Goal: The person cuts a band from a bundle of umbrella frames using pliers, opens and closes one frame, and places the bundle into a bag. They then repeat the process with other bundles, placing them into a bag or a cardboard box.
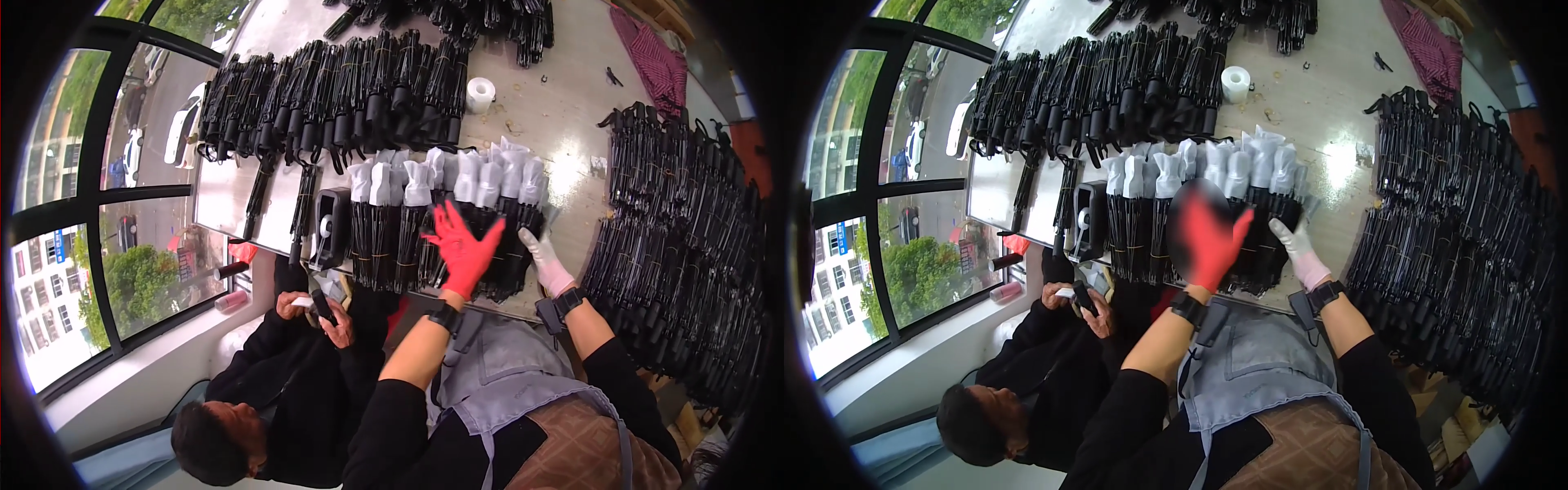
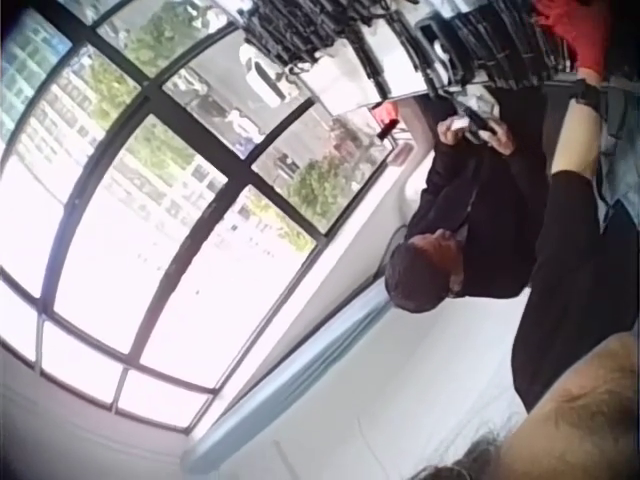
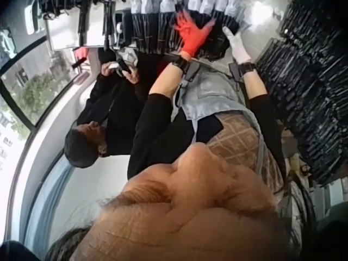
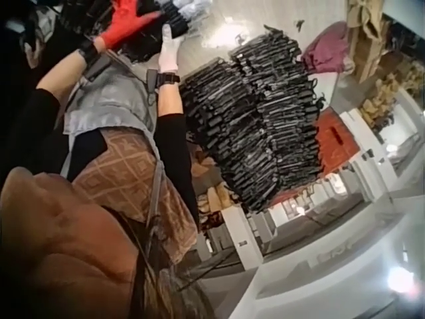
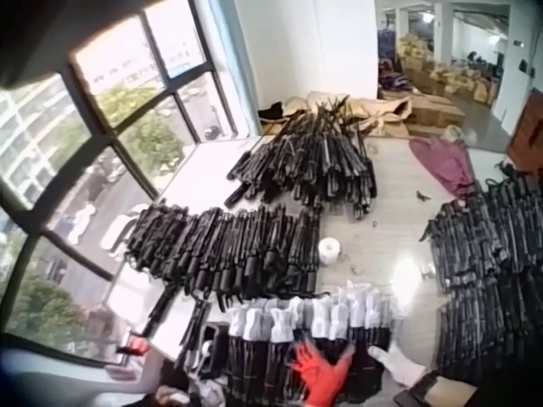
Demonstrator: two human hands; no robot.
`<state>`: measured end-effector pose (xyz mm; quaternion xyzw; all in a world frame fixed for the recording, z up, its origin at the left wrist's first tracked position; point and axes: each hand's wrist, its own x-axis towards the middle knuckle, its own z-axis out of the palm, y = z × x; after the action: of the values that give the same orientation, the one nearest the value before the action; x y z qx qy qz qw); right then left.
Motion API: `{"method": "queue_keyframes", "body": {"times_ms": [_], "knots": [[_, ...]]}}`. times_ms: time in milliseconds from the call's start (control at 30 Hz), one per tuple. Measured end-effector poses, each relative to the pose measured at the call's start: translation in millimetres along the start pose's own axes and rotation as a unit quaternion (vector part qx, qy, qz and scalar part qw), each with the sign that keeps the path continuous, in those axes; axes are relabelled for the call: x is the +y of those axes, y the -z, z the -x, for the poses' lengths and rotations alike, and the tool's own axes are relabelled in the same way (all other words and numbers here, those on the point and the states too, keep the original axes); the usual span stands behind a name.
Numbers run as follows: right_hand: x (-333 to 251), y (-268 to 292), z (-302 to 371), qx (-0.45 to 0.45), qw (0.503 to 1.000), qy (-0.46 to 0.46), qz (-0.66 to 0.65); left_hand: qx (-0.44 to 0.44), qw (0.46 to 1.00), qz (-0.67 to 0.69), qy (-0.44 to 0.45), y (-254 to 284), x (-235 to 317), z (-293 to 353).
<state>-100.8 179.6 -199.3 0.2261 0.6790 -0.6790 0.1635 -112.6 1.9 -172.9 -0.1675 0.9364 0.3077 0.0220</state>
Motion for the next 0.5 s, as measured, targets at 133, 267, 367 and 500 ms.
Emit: {"method": "queue_keyframes", "body": {"times_ms": [133,267,367,500], "knots": [[-13,19,5,-0.046,0.992,-0.062,-0.095,0.024,0.999,0.037,-0.001,-16,25,18],[-6,46,-4,-0.078,0.978,-0.129,-0.147,0.033,0.986,0.164,0.016,-22,31,21],[-8,54,-14,-0.107,0.976,-0.137,-0.132,0.026,0.945,0.322,0.051,-19,17,11],[-9,40,-21,-0.113,0.983,-0.113,-0.094,-0.188,0.854,0.465,0.141,10,-31,-17]]}}
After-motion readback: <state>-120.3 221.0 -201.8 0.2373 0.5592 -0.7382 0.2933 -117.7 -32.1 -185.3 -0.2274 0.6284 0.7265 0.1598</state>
